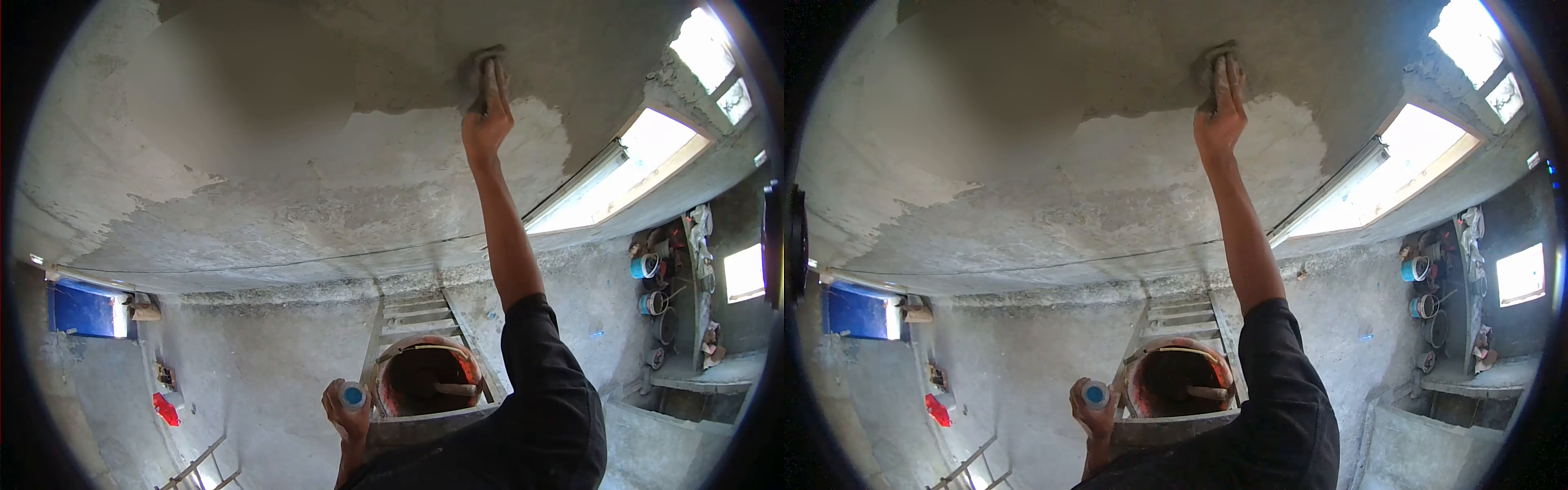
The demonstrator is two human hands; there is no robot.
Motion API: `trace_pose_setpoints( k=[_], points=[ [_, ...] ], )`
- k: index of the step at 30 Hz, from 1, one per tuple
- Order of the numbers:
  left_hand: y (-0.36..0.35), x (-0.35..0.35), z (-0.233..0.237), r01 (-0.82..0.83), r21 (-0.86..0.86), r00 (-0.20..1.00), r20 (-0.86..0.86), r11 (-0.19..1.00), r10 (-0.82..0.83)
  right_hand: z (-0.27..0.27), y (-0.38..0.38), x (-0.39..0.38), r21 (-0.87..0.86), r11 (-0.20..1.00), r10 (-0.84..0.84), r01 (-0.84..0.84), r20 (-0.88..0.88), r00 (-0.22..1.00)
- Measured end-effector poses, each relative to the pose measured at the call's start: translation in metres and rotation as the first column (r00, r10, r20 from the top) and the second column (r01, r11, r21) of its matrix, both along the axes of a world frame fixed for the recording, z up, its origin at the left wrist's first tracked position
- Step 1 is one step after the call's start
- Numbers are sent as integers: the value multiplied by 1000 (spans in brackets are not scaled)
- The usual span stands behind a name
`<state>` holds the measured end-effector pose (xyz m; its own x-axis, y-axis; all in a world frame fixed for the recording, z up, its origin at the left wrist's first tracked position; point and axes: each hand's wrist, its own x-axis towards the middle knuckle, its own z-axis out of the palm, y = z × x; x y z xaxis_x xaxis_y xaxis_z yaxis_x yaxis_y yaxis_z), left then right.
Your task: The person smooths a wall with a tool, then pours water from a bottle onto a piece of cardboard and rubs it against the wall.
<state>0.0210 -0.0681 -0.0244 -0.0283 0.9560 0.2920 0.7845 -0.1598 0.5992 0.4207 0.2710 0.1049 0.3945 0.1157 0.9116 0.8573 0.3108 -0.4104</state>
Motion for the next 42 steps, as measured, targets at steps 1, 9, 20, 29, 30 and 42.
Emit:
trace_pose_setpoints(
  k=[1,9,20,29,30,42],
  points=[
    [0,-1,-1,14,9,1000,4,1000,-14,-6,9,1,-62,998,-20,22,37,999],
    [0,1,-5,9,13,1000,-9,1000,-9,-88,-16,-22,-377,910,236,-175,124,964],
    [-1,0,-2,1,9,1000,-19,1000,-1,-33,10,29,-87,986,-110,139,275,955],
    [-1,1,0,6,-10,1000,20,1000,-6,-26,-15,38,-45,970,-236,239,57,970],
    [-2,0,-2,12,-11,1000,19,1000,-12,-10,-10,38,-46,969,-242,244,56,969],
    [-2,1,-9,-23,3,1000,1,1000,23,-50,-26,96,-78,935,-346,346,7,938]
  ],
)
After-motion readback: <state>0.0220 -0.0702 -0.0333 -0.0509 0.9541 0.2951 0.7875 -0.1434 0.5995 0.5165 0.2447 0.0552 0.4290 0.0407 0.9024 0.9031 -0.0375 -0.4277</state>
